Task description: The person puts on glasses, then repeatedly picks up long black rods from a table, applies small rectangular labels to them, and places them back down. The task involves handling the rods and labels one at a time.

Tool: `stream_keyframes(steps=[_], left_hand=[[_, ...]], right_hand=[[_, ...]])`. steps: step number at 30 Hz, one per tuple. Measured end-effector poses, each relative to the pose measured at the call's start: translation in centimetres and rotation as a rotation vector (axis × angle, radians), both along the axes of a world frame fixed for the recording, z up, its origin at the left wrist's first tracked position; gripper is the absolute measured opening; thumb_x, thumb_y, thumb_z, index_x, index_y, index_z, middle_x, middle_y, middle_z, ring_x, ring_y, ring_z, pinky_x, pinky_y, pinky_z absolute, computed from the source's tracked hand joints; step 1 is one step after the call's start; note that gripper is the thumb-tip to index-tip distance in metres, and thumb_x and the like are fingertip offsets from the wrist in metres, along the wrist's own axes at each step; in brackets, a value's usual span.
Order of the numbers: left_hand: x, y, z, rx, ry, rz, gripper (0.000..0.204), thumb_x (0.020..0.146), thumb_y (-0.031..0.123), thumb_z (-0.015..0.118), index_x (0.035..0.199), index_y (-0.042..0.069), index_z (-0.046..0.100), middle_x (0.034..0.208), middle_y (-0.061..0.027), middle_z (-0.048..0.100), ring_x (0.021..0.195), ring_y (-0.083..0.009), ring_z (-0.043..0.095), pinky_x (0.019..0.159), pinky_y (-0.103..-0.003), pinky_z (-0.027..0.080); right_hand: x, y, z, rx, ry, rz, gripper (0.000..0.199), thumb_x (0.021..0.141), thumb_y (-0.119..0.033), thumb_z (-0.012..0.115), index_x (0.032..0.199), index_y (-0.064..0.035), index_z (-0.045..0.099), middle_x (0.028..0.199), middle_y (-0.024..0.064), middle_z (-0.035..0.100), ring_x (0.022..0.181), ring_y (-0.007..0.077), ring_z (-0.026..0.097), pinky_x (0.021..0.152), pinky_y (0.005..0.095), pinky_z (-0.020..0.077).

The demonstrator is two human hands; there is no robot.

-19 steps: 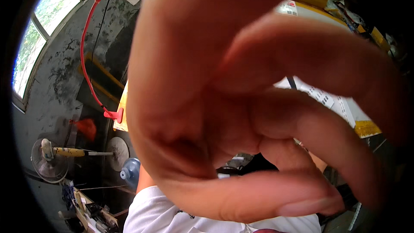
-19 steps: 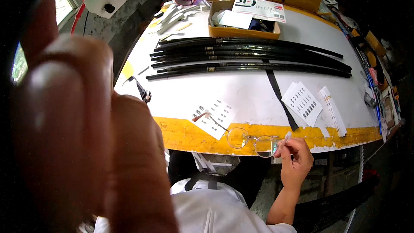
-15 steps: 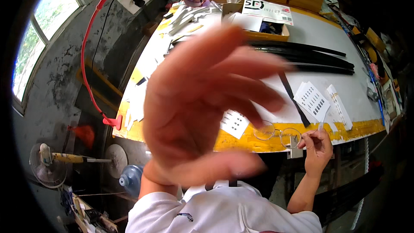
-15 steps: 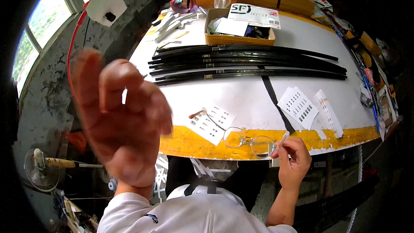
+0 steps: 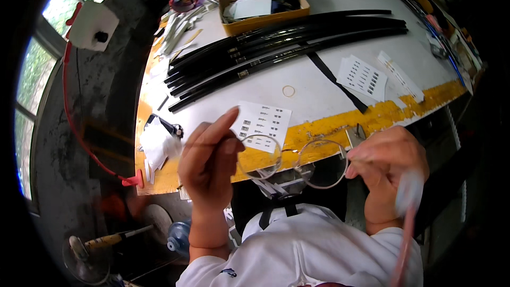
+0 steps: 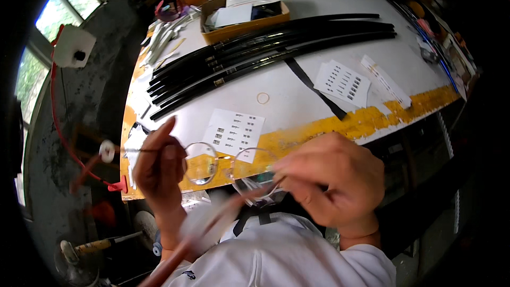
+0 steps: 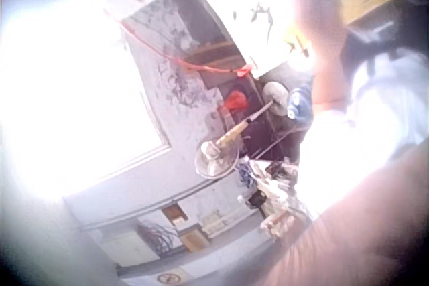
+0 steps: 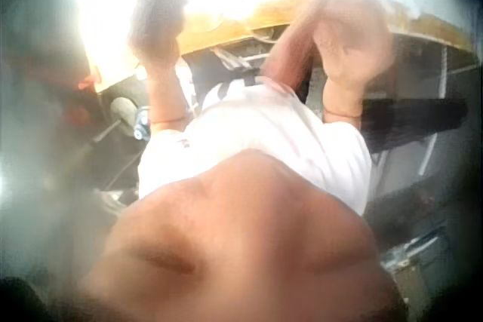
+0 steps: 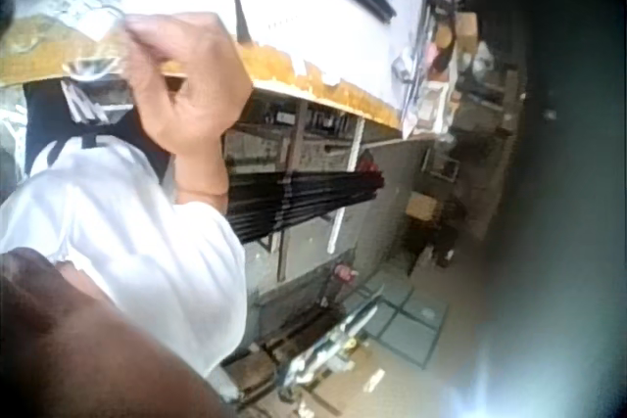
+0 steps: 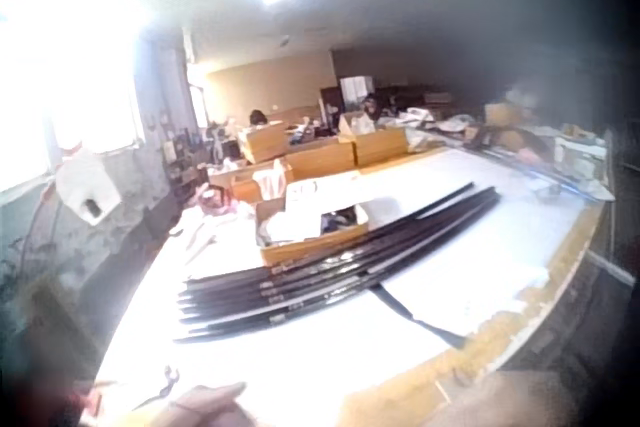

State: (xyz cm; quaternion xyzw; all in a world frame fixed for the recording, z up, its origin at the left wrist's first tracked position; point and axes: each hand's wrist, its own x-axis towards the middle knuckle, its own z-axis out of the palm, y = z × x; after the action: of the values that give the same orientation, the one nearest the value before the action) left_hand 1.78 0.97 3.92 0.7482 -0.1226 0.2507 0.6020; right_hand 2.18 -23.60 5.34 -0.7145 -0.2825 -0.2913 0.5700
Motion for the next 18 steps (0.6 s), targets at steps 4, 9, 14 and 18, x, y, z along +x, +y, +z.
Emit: stream_keyframes(steps=[4,9,14,18], left_hand=[[-1.4,-0.9,2.8,0.134,-0.017,0.139,0.036,0.089,-0.006,0.058,0.122,0.003,0.067,0.072,-0.0035,0.053,0.065,-0.0104,0.056,0.061,-0.022,0.046],[-1.6,-0.6,4.2,0.206,-0.114,0.172,0.035,0.086,-0.002,0.063,0.12,0.002,0.068,0.066,-0.0019,0.051,0.058,-0.0087,0.053,0.056,-0.021,0.045],[-1.8,-0.6,4.5,0.153,-0.056,0.229,0.03,0.087,0.006,0.065,0.117,0.001,0.07,0.065,-0.0014,0.052,0.056,-0.0086,0.053,0.051,-0.02,0.041],[-2.0,0.2,4.3,0.158,-0.121,0.157,0.029,0.089,0.009,0.064,0.114,-0.003,0.07,0.065,-0.0031,0.054,0.055,-0.0088,0.052,0.049,-0.02,0.037]], right_hand=[[-0.9,0.1,1.2,-0.046,-0.021,0.115,0.029,0.07,-0.003,0.083,0.095,-0.0062,0.069,0.087,0.0074,0.07,0.069,0.0173,0.068,0.062,0.0281,0.0547],[-0.6,0.2,2.4,-0.071,-0.079,0.17,0.021,0.078,-0.009,0.079,0.089,-0.0038,0.061,0.079,0.0084,0.06,0.056,0.0155,0.061,0.047,0.0241,0.0518],[-0.2,1.1,2.6,-0.117,-0.112,0.171,0.023,0.085,-0.013,0.075,0.085,-0.0027,0.054,0.073,0.0103,0.054,0.048,0.0145,0.055,0.042,0.0226,0.0506],[0.0,-0.2,2.0,-0.056,-0.085,0.19,0.021,0.079,-0.008,0.079,0.089,-0.0044,0.061,0.079,0.0095,0.063,0.054,0.0144,0.059,0.048,0.0222,0.0504]])
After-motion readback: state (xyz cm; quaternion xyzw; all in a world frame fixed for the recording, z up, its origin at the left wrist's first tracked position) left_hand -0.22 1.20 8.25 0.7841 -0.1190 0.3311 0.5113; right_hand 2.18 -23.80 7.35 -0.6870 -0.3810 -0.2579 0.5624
